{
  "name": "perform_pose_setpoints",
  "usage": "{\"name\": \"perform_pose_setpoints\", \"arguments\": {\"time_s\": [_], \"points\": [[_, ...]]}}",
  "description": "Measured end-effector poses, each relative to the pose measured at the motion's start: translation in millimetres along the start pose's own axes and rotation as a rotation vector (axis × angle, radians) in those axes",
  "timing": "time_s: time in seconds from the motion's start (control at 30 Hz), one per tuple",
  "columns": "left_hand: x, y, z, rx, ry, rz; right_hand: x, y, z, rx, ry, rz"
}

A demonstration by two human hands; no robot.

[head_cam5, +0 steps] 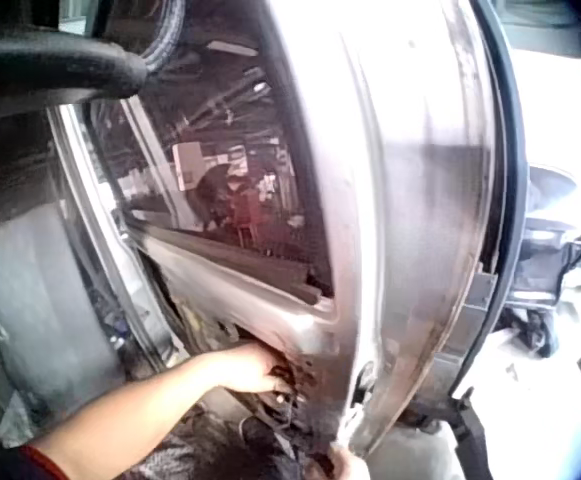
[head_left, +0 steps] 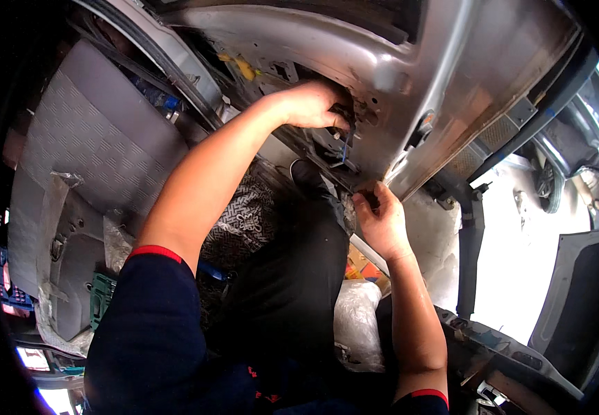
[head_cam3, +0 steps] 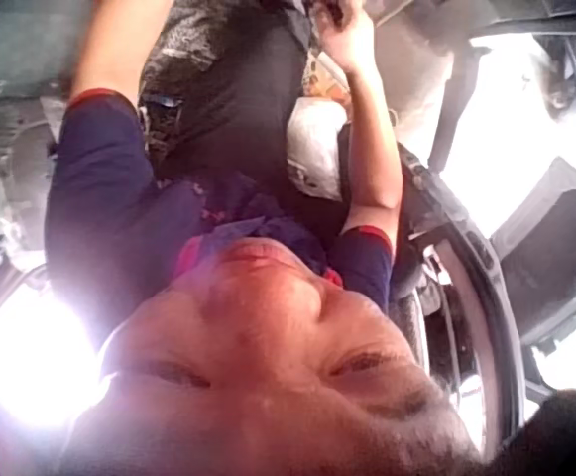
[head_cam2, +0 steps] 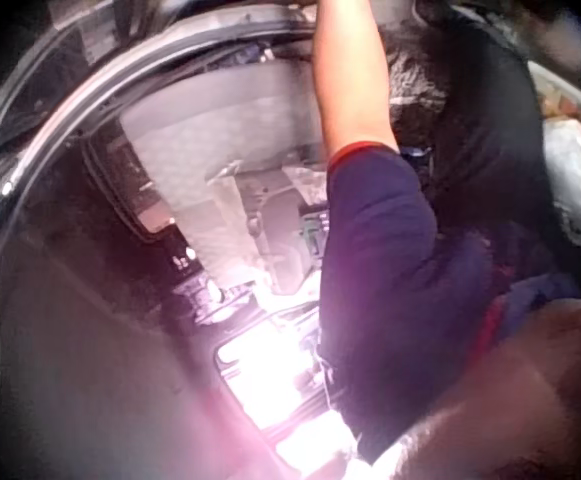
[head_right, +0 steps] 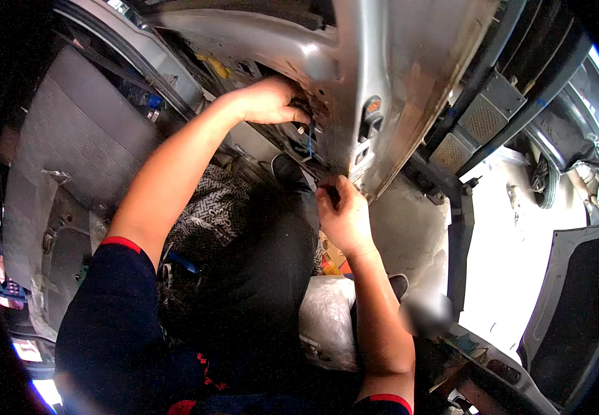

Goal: The person works on a car door lock mechanism by reaching inside the door frame, connecting wires using a small tool, assembling a socket wrench from a tool kit, and fastening components into the door.

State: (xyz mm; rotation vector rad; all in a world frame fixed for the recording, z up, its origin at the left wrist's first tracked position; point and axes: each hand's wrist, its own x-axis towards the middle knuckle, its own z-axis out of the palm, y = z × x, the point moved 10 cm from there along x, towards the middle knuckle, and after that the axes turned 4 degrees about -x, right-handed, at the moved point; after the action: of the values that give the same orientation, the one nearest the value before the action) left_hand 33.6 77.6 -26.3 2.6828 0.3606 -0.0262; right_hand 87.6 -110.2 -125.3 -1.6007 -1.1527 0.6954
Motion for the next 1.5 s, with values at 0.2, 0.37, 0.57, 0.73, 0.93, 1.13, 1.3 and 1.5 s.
{"name": "perform_pose_setpoints", "arguments": {"time_s": [0.2,0.37,0.57,0.73,0.93,1.13,1.3,1.5], "points": [[-7.7,7.2,-7.1,-0.046,0.144,0.005,27.1,0.7,53.6,0.523,-0.062,0.12],[-1.5,14.8,-13.8,0.086,0.119,0.05,50.1,26.3,111.5,0.945,0.025,0.593],[-22.9,5.6,4.2,-0.026,0.251,0.068,55.8,-21.0,90.5,0.224,-0.02,0.261],[-23.1,0.4,10.5,-0.045,0.22,0.07,48.5,-53.4,59.5,0.126,0.103,0.117],[-27.3,-3.6,8.2,-0.039,0.249,0.044,54.9,-67.0,66.4,-0.276,0.101,0.071],[-24.1,-6.5,8.5,-0.081,0.269,0.11,33.3,-86.8,52.2,-0.649,-0.017,-0.031],[-27.3,-9.2,4.2,-0.058,0.292,0.093,14.3,-117.6,15.7,-0.693,-0.099,-0.046],[-107.6,-16.8,-9.5,-0.203,1.143,0.249,2.8,-142.8,11.1,-0.722,-0.211,-0.1]]}}
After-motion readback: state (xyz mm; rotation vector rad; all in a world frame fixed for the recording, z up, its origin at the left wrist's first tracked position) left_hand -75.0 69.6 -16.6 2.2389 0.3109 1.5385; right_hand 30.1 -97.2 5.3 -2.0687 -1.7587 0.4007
